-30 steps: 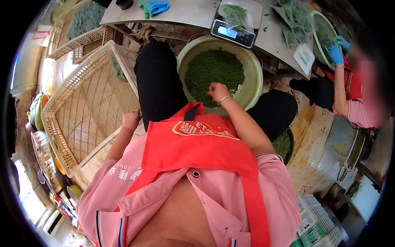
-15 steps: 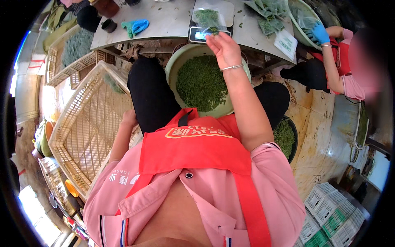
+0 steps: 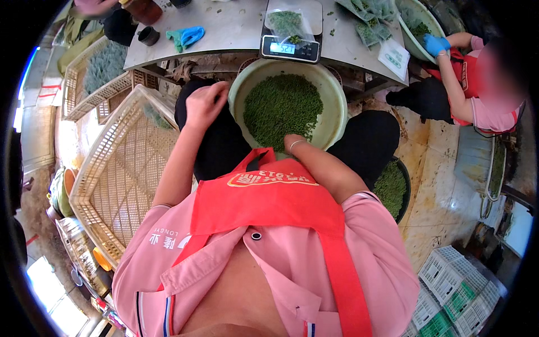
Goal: The person scoops green tea leaves from a bowl into small plastic bags, weighs each bag on a digital scale, and places the filled bags into a basket. The process is repeated continuously.
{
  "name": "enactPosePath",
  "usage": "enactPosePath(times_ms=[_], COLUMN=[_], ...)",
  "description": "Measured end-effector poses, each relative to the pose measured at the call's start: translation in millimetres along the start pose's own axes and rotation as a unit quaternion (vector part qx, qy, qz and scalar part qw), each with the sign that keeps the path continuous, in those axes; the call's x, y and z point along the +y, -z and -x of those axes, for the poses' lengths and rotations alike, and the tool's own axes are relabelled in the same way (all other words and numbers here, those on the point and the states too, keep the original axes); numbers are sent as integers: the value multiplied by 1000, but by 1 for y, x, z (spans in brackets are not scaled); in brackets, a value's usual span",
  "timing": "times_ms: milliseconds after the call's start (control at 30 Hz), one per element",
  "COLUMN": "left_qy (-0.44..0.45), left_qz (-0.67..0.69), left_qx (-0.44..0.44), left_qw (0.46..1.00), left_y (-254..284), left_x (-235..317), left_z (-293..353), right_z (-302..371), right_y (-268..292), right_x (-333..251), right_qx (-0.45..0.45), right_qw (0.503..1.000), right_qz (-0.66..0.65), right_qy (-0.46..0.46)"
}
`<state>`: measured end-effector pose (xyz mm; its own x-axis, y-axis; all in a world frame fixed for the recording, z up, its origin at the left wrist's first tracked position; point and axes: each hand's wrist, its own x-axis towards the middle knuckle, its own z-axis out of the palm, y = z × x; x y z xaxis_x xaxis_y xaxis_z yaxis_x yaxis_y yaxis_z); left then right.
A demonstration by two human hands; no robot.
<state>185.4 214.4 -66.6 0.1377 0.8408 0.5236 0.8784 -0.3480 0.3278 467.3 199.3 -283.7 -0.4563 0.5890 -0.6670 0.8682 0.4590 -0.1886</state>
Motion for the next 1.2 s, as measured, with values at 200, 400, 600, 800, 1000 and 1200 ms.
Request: enactPosePath(times_ms=[200,400,600,800,1000,1200], left_qy=[-28,2,27,24,30,15], left_qz=[-29,-1,95,69,75,88], left_qx=[-131,-212,-244,-226,-210,-148], left_qw=[991,977,965,971,974,985], left_y=[-27,-39,-62,-59,-52,-48], left_x=[7,13,21,20,21,-13], left_z=[-3,0,0,2,0,-36], right_z=[0,55,85,54,65,75], right_y=[28,119,205,245,188,177], right_x=[-10,4,6,10,7,15], right_qx=[-48,-17,142,223,166,286], right_qw=[980,800,584,398,434,825], right_qz=[-182,-600,-790,-876,-878,-487], right_qy=[67,24,122,155,115,27])
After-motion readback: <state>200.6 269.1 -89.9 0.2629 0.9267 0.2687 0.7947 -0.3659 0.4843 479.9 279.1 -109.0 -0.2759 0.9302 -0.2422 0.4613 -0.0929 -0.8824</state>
